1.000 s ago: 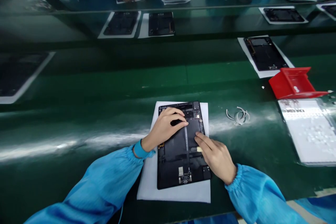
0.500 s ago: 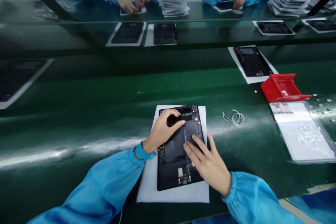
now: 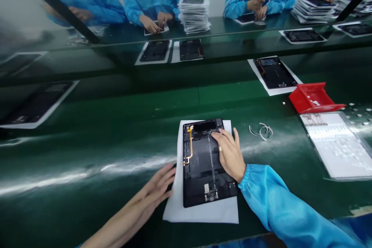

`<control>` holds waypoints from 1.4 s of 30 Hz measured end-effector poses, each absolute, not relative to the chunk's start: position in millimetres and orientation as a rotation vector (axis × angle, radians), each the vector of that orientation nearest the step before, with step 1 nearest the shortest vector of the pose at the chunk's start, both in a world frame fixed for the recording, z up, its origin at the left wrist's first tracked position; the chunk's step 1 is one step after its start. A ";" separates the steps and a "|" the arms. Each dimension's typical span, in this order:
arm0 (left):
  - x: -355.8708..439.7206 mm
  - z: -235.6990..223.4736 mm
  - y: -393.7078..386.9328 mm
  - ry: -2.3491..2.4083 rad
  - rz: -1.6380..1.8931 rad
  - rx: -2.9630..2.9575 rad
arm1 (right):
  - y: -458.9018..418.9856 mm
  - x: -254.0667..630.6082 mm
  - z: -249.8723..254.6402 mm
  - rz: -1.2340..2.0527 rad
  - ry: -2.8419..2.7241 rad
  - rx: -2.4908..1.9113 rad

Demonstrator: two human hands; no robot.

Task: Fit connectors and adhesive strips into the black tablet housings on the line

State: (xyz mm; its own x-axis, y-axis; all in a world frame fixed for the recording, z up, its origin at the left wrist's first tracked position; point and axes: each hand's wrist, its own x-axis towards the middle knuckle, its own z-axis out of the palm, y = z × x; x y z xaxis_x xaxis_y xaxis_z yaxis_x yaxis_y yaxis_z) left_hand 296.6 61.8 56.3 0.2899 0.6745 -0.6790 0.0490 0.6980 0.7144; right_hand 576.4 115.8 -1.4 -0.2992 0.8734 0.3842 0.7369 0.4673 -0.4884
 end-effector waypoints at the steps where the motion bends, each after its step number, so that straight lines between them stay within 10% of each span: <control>1: 301.8 58.7 56.7 1.209 0.465 0.657 | 116.5 576.7 -2.2 0.281 -2.074 -1.332; 13: 344.6 18.0 76.1 1.331 0.667 1.177 | 123.6 571.9 -6.1 0.228 -1.848 -1.398; 27: 272.5 11.0 329.3 1.622 1.104 1.264 | 132.9 577.4 -19.0 0.208 -1.745 -1.342; 42: 338.8 -19.7 241.2 1.635 0.836 2.411 | 132.9 579.4 -29.3 0.355 -1.844 -1.268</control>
